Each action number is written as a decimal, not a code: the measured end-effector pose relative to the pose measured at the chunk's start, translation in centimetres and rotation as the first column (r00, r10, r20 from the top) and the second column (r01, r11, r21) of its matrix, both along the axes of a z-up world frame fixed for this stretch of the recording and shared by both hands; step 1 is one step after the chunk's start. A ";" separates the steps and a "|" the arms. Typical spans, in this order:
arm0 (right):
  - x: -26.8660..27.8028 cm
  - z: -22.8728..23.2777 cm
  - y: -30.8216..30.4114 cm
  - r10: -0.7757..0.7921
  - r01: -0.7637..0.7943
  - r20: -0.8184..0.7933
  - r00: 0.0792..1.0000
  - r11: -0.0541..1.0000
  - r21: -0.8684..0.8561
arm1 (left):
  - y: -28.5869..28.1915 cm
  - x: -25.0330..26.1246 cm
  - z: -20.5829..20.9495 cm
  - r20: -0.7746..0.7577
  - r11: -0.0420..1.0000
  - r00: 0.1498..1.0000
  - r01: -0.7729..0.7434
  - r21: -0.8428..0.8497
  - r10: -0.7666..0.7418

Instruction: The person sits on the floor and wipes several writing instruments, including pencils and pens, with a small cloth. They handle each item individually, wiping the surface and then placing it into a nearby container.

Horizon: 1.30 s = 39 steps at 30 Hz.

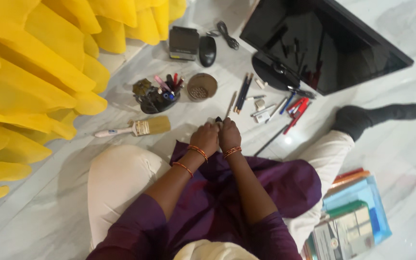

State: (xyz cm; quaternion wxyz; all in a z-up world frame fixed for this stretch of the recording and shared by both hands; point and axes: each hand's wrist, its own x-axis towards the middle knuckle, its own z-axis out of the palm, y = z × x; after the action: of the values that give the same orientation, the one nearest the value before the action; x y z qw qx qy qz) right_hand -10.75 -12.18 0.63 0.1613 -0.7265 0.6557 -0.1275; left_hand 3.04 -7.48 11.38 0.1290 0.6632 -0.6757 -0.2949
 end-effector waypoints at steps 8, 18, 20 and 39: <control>-1.1 6.6 6.2 -0.159 0.149 0.022 0.987 0.958 0.244 | 3.2 -2.0 -0.6 0.072 0.834 0.897 0.372 0.408 -0.436; -5.6 2.5 13.3 -0.028 0.080 -0.119 0.993 0.882 0.464 | 11.3 -7.3 -10.3 -0.037 0.460 0.518 0.787 0.411 -0.855; -6.5 2.0 14.8 -0.035 0.084 -0.113 0.993 0.883 0.462 | 12.8 -8.0 -10.2 0.041 0.488 0.540 0.723 0.489 -0.841; -10.1 -1.0 14.5 0.043 -0.048 0.021 0.999 0.868 0.495 | 16.2 -7.3 -8.0 -0.121 0.599 0.634 0.766 0.232 -0.764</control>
State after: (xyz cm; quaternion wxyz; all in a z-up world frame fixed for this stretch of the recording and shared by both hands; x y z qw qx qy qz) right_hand -20.83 2.36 -0.36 0.3479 -0.6756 0.6485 0.0452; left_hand -4.23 8.77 3.40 -0.0952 0.3195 -0.8485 -0.4109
